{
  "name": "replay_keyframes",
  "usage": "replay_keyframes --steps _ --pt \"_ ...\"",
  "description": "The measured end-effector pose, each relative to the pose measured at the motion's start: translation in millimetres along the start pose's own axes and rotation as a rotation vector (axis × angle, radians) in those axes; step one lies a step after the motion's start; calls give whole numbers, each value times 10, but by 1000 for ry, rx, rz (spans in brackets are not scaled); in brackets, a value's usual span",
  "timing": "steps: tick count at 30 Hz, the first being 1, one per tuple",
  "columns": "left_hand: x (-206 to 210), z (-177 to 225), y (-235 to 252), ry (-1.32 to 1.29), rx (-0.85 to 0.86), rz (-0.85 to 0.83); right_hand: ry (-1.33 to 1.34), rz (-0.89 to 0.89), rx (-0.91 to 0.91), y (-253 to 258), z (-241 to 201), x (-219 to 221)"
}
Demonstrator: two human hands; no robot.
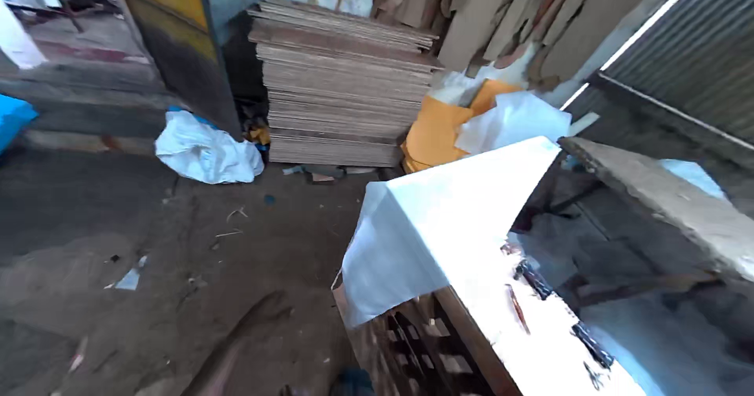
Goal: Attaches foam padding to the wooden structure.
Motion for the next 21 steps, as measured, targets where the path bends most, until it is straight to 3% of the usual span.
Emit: replay_keyframes --steps 2,4,8,12,16,21 --pt "99 946 740 38 141 -90 69 111 -11 138 -11 -84" --pt "268 1723 1218 -14 277 -98 41 181 6 380 -299 -284" --pt "522 2599 1883 -234 461 -63 22 216 53 990 -607 -414" --pt "584 2591 2297 -321 458 -63 -13 330 -39 1370 -1028 -712" --pt "518 2538 2261 -473 412 -165 -147 335 -31 1507 -1247 -812" --pt "460 2708 2279 -365 345 -325 -350 277 -69 1939 -1642 -747"
Point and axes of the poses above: each hand's wrist, its own y-axis towards the middle knuckle, its own x-axis out of the palm, z = x × y, the point moved 10 cm from there along y, towards the middle knuckle, and after that the axes turned 8 degrees about -y, right-handed, at the moved point
